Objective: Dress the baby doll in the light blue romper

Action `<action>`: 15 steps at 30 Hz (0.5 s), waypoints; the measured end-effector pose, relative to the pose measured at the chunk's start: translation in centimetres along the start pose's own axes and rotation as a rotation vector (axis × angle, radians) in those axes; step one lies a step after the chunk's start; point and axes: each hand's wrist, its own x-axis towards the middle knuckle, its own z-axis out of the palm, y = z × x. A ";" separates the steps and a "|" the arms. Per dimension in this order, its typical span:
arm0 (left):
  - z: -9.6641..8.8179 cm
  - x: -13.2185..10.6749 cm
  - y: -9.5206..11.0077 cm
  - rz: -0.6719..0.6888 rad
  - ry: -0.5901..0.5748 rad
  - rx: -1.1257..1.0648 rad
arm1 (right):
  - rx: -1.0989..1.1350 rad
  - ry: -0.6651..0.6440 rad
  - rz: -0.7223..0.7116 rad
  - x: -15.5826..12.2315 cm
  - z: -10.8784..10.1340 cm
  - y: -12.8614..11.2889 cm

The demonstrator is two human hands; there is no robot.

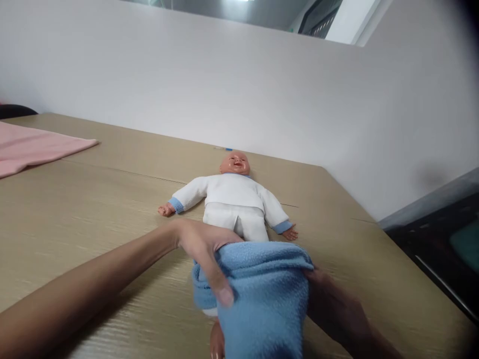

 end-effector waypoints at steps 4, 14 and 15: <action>-0.4 -0.1 -0.3 0.007 -0.084 0.056 | 0.036 -0.009 0.040 0.1 1.0 0.5; -0.7 0.6 -1.0 0.137 0.086 0.093 | -0.184 -0.294 0.064 0.1 0.9 -1.1; -0.5 0.5 -0.9 0.124 0.096 0.089 | -0.156 -0.282 0.041 0.3 1.0 -0.7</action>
